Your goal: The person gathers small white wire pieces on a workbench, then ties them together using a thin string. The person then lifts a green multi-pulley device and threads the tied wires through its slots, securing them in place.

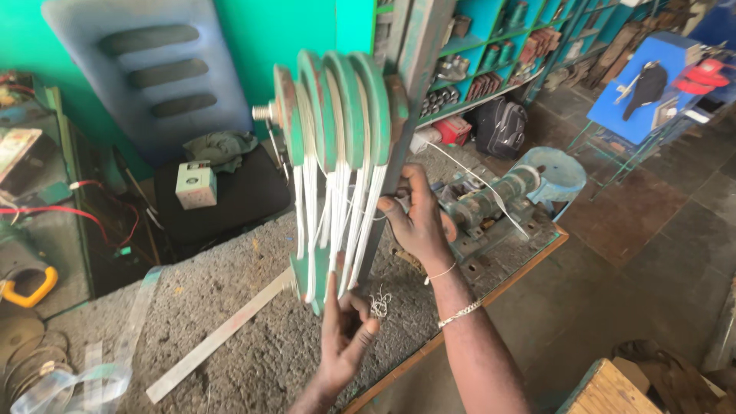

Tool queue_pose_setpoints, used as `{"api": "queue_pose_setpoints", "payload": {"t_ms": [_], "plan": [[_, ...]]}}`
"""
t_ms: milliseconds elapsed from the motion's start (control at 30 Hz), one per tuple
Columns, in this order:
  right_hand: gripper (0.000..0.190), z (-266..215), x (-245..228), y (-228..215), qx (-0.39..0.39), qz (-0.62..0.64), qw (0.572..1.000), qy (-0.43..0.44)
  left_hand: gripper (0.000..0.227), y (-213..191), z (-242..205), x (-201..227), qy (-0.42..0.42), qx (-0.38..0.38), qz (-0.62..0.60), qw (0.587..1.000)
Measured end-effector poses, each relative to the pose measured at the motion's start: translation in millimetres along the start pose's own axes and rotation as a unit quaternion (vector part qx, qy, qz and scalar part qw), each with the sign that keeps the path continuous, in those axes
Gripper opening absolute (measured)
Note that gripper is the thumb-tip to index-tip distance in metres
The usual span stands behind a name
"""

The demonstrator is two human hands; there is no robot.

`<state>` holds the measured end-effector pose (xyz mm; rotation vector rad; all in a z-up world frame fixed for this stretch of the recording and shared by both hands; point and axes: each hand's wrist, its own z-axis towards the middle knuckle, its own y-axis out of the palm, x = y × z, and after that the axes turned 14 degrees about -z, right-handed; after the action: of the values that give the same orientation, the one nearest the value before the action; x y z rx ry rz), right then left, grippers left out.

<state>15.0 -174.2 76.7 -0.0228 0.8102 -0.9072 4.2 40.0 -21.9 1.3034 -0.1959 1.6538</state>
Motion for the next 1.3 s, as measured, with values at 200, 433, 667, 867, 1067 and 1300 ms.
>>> {"api": "queue_pose_setpoints", "payload": {"t_ms": [200, 433, 667, 867, 1067, 1300], "plan": [[0.056, -2, -9, -5, -0.009, -0.018, 1.0, -0.003, 0.097, 14, -4, -15, -0.05, 0.038, -0.039, 0.997], [0.058, 1, -16, -8, -0.018, -0.013, 1.0, -0.012, 0.036, 28, 36, 0, -0.219, 0.284, -0.378, 0.853], [0.048, -62, 43, -12, 0.078, -0.076, 0.994, 0.02, 0.035, 44, 54, 7, -0.014, 0.144, -0.352, 0.925], [0.014, -163, 94, 24, -0.15, -0.305, 0.916, 0.216, 0.03, 32, 51, 4, -0.045, 0.111, -0.336, 0.934], [0.021, -178, 121, 44, -0.153, -0.343, 0.903, 0.208, 0.029, 30, 49, 7, -0.058, 0.103, -0.319, 0.941], [0.01, -173, 125, 51, -0.192, -0.332, 0.893, 0.235, 0.032, 26, 47, 3, -0.086, 0.11, -0.291, 0.947]]}}
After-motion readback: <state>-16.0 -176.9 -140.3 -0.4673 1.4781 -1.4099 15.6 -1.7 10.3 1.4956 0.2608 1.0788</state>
